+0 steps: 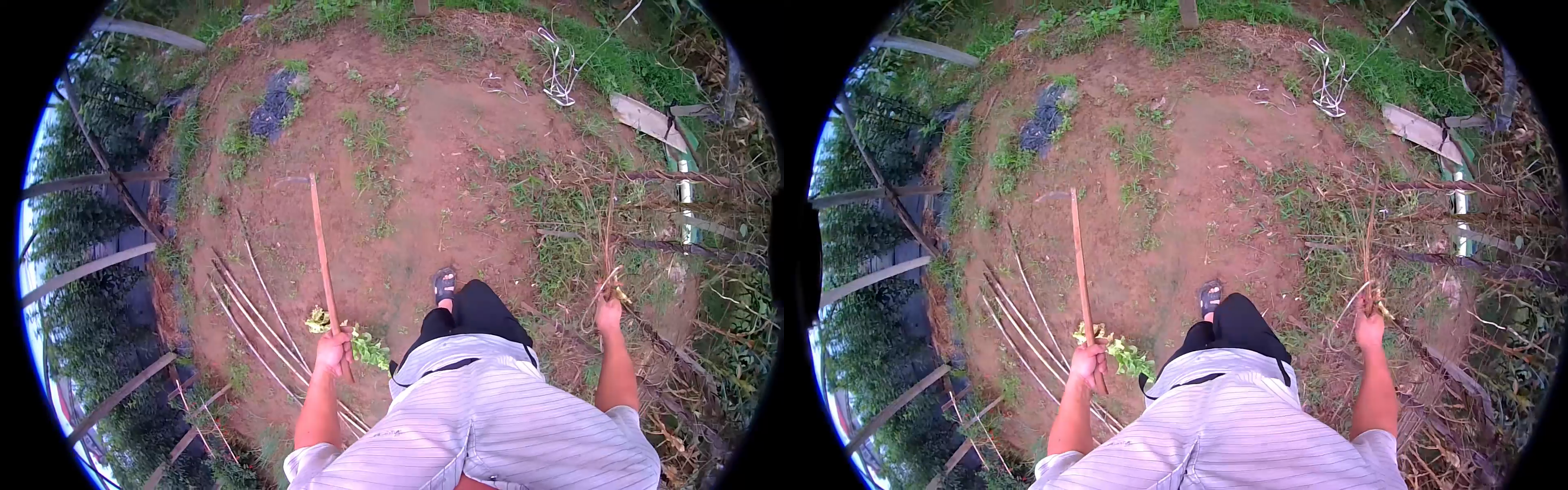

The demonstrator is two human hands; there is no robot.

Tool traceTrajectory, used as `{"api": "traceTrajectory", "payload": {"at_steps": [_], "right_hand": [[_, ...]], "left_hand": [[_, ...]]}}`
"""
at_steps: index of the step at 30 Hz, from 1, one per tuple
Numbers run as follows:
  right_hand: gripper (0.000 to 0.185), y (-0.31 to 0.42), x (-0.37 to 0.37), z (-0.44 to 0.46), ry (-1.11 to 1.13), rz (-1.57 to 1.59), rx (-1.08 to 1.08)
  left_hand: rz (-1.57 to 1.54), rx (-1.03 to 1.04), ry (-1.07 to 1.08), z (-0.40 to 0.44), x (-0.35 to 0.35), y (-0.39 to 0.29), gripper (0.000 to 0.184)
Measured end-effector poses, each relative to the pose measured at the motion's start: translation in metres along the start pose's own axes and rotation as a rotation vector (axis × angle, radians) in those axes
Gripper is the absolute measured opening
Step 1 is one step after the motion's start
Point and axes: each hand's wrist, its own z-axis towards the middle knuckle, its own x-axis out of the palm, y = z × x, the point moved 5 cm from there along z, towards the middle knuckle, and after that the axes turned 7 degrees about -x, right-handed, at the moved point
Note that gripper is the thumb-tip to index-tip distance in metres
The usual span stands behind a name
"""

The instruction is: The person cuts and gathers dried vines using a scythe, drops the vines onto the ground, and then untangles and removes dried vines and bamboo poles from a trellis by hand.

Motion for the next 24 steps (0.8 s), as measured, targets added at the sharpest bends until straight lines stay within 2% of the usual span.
{"api": "traceTrajectory", "payload": {"at_steps": [2,3,6,8,11,13,16,17,19,22,24], "right_hand": [[0.036,0.077,-0.013,-0.023,0.206,-0.152,0.355],[0.041,0.036,0.012,-0.024,0.168,-0.115,0.195],[0.040,0.071,0.041,-0.039,0.225,-0.085,0.297],[0.040,0.062,0.068,-0.031,0.230,-0.088,0.232],[0.042,0.091,0.090,0.002,0.242,-0.034,0.342],[0.041,0.159,0.081,0.036,0.262,-0.055,0.334],[0.041,0.173,0.096,0.104,0.175,-0.093,0.361],[0.041,0.177,0.098,0.121,0.164,-0.084,0.386],[0.058,0.178,0.096,0.143,0.171,-0.168,0.454],[0.055,0.184,0.092,0.144,0.010,-0.065,0.569],[0.053,0.190,0.090,0.126,-0.050,-0.029,0.652]], "left_hand": [[-0.008,-0.003,-0.024,-0.016,-0.007,-0.015,0.017],[0.008,-0.032,-0.043,-0.019,-0.013,-0.022,0.017],[0.045,-0.046,-0.103,-0.030,-0.030,-0.060,0.018],[0.015,0.091,-0.114,-0.041,-0.030,-0.102,0.019],[-0.028,0.247,-0.067,-0.018,-0.036,-0.180,0.024],[-0.061,0.345,-0.043,-0.003,-0.017,-0.243,0.028],[-0.098,0.427,-0.004,0.016,0.021,-0.334,0.029],[-0.076,0.432,-0.003,0.019,0.032,-0.359,0.029],[-0.032,0.417,-0.012,0.027,0.045,-0.392,0.029],[0.073,0.392,0.015,0.031,0.075,-0.441,0.029],[0.216,0.309,-0.044,0.032,0.093,-0.456,0.025]]}}
